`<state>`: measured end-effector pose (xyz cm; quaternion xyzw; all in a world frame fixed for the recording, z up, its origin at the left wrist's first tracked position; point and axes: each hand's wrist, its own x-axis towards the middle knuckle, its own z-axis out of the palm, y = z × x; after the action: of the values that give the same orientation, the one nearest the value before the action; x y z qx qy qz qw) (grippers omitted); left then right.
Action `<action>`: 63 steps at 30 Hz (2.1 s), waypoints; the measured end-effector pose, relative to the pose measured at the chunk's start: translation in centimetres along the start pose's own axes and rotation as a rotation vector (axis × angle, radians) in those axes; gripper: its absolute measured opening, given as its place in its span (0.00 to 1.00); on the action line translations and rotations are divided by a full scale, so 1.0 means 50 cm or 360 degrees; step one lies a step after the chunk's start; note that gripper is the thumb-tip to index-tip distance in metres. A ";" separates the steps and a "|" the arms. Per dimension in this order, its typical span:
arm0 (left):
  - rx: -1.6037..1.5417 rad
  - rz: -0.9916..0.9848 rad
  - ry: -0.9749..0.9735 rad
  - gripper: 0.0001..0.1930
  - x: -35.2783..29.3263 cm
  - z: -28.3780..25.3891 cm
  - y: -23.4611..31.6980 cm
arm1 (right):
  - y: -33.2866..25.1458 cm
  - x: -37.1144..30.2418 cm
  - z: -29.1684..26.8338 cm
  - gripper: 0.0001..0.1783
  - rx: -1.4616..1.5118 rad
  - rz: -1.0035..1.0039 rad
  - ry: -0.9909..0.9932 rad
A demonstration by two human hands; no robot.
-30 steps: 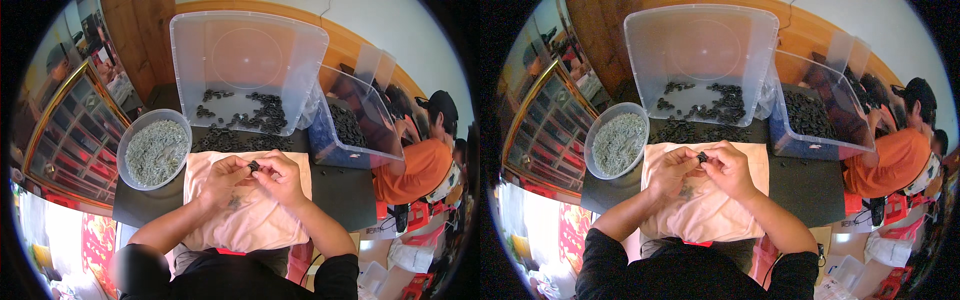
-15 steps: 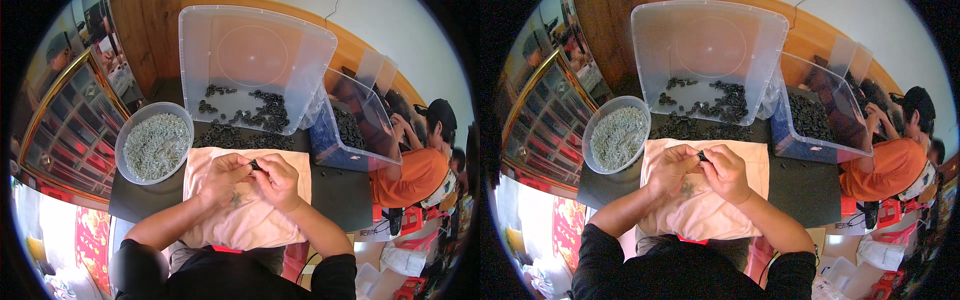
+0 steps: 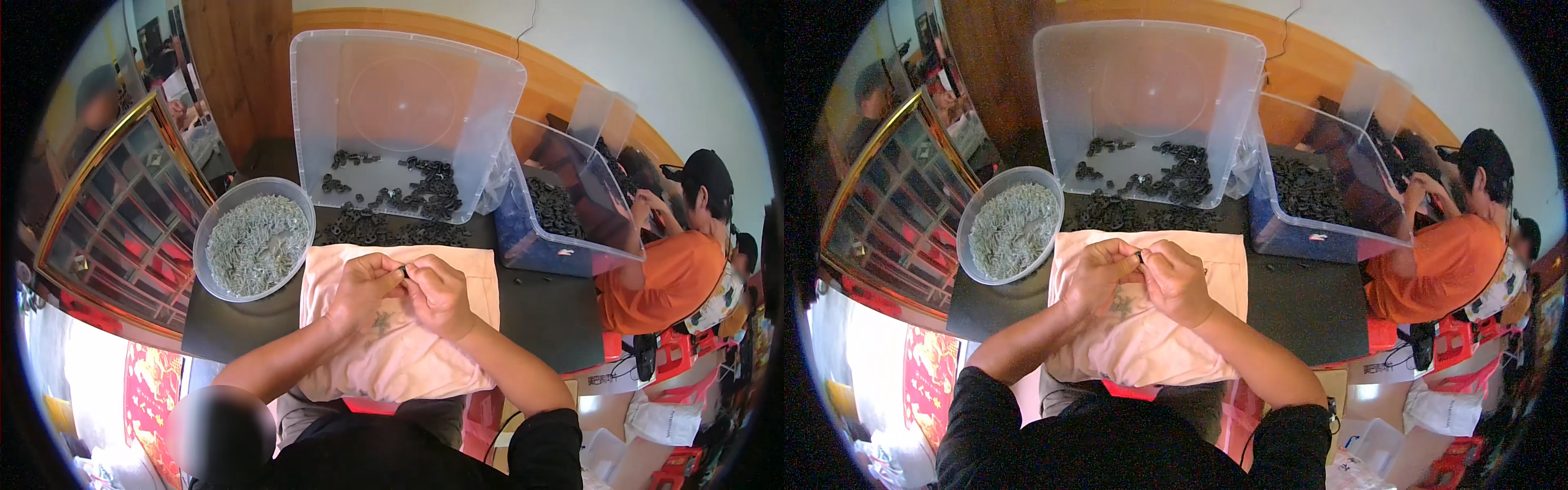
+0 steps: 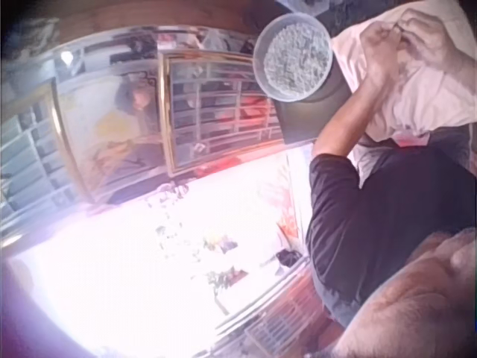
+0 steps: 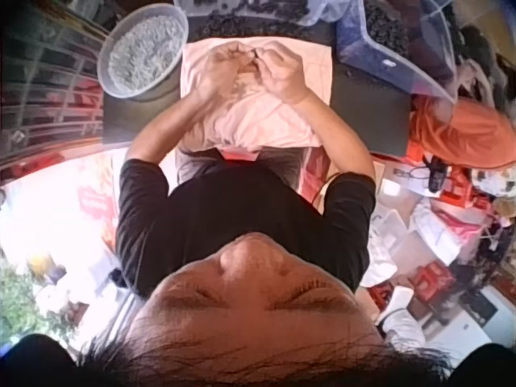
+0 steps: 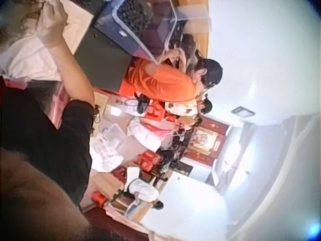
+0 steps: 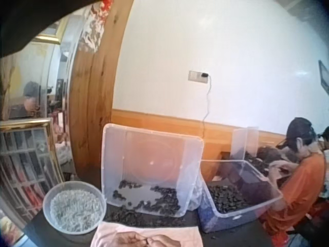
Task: The person sits at a table and repeatedly picks up small black plastic components from a clear bin. They manipulate the components with their hands and place them onto a pink cloth on the table. A second person is visible in the background performing a similar task.
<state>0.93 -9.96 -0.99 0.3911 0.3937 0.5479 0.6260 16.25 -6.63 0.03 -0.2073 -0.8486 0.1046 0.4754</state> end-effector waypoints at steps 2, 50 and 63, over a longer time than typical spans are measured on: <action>-0.0016 0.0113 -0.0067 0.03 0.007 0.006 0.013 | -0.003 0.014 -0.007 0.10 -0.0027 -0.0022 0.0118; 0.0504 0.0400 0.0200 0.05 0.042 -0.039 0.044 | -0.008 0.001 -0.114 0.07 -0.0903 0.0458 -0.1090; 0.0533 0.0438 0.0246 0.05 0.046 -0.045 0.046 | -0.012 -0.013 -0.142 0.07 -0.0632 0.0631 -0.1166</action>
<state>-1.80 -7.33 0.12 0.4964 0.4689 0.5835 0.4395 22.41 -7.62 3.49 -0.4020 -0.9083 0.0952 0.0661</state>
